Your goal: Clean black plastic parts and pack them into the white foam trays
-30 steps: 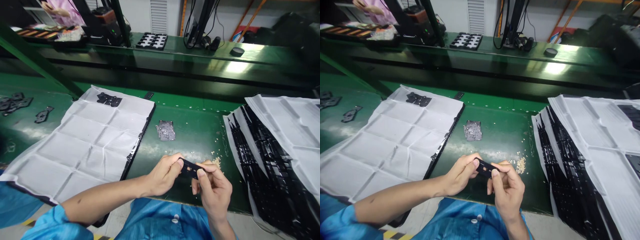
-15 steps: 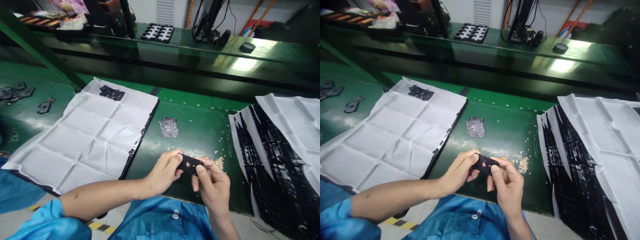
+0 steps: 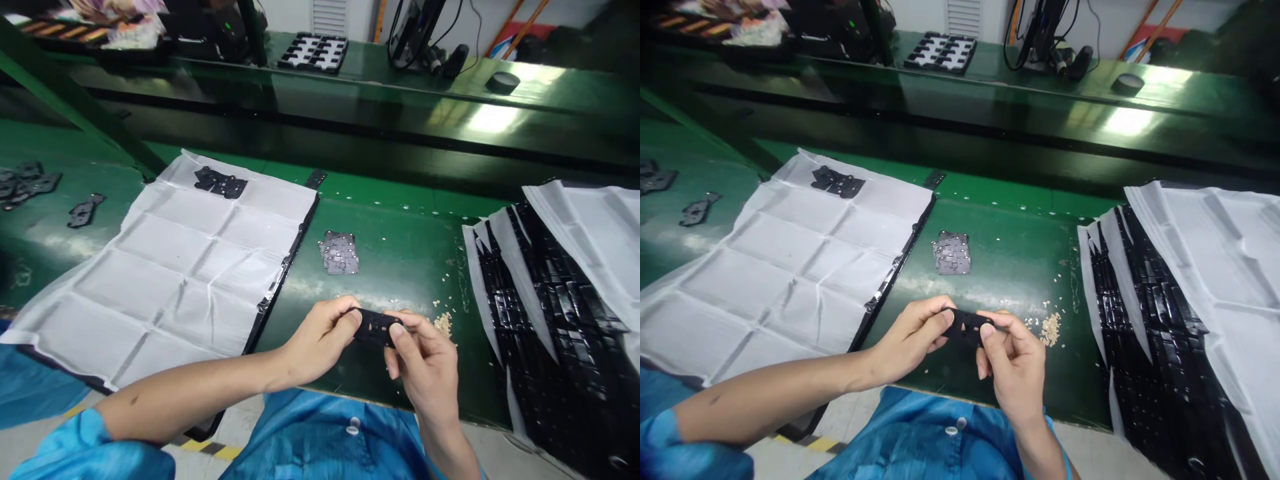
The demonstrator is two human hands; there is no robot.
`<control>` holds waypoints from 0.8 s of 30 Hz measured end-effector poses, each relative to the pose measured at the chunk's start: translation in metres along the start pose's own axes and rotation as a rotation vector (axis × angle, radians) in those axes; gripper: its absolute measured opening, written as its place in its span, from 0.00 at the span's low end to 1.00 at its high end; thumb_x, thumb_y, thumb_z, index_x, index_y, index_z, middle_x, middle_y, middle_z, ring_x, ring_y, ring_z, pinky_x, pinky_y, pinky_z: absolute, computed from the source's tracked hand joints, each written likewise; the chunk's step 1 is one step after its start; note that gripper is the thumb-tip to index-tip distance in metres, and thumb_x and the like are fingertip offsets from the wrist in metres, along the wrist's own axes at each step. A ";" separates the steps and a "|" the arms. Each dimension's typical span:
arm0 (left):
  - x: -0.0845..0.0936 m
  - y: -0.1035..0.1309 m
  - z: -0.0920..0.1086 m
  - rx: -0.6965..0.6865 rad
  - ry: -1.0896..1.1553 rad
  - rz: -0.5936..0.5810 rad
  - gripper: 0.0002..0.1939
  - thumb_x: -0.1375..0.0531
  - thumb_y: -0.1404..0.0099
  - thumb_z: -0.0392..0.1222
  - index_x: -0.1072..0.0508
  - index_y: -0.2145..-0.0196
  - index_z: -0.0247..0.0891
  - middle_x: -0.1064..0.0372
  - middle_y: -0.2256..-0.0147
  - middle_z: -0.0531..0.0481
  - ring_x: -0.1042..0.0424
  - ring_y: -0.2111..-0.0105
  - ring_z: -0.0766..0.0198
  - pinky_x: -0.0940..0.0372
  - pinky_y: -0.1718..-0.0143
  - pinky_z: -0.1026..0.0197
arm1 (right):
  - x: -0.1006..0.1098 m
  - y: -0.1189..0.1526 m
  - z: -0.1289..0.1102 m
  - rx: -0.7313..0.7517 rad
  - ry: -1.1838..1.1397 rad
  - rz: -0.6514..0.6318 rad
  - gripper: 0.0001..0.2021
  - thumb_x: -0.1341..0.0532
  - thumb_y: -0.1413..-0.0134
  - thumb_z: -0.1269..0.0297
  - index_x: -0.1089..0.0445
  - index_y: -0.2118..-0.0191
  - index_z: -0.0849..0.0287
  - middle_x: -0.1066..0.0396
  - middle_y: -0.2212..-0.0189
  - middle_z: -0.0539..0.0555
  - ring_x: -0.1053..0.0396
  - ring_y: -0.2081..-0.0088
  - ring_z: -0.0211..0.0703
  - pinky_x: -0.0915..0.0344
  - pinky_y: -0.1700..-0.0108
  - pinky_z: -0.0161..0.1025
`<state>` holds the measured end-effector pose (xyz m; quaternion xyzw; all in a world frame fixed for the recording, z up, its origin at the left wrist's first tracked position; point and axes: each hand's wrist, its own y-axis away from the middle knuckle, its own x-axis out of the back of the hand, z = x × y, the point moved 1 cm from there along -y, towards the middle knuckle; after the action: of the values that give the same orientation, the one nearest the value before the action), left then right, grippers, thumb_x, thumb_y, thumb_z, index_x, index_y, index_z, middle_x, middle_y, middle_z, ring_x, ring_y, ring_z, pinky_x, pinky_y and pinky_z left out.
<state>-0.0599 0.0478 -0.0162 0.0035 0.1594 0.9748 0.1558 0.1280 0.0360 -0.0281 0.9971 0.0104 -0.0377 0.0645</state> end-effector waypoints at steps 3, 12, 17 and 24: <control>0.009 -0.001 0.005 -0.067 -0.189 0.008 0.18 0.47 0.23 0.49 0.33 0.70 0.38 0.40 0.75 0.56 0.38 0.75 0.67 0.42 0.72 0.64 | -0.004 -0.002 -0.003 0.003 0.019 0.011 0.12 0.33 0.34 0.55 0.21 0.59 0.60 0.33 0.83 0.45 0.38 0.88 0.32 0.43 0.85 0.30; 0.035 -0.007 -0.002 -0.156 -0.433 0.044 0.04 0.39 0.29 0.40 0.26 0.61 0.38 0.29 0.70 0.54 0.31 0.71 0.66 0.37 0.69 0.64 | -0.006 -0.011 0.015 -0.044 0.224 -0.057 0.15 0.36 0.33 0.54 0.23 0.54 0.62 0.40 0.86 0.41 0.44 0.86 0.32 0.47 0.83 0.29; 0.062 -0.045 -0.015 -0.136 -0.488 0.240 0.05 0.36 0.32 0.40 0.26 0.63 0.37 0.26 0.70 0.51 0.26 0.69 0.63 0.32 0.66 0.62 | -0.005 -0.015 0.030 -0.027 0.280 -0.009 0.27 0.35 0.34 0.55 0.35 0.34 0.58 0.22 0.53 0.60 0.46 0.84 0.26 0.46 0.84 0.30; 0.077 -0.065 -0.002 -0.157 -0.783 0.324 0.08 0.33 0.33 0.41 0.24 0.58 0.39 0.22 0.61 0.47 0.23 0.63 0.57 0.30 0.60 0.57 | 0.009 -0.012 0.035 -0.012 0.264 0.007 0.32 0.30 0.38 0.52 0.35 0.33 0.57 0.23 0.49 0.63 0.46 0.84 0.26 0.45 0.86 0.29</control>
<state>-0.1137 0.1295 -0.0417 0.3865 0.0110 0.9209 0.0491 0.1346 0.0431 -0.0644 0.9931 0.0157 0.0940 0.0688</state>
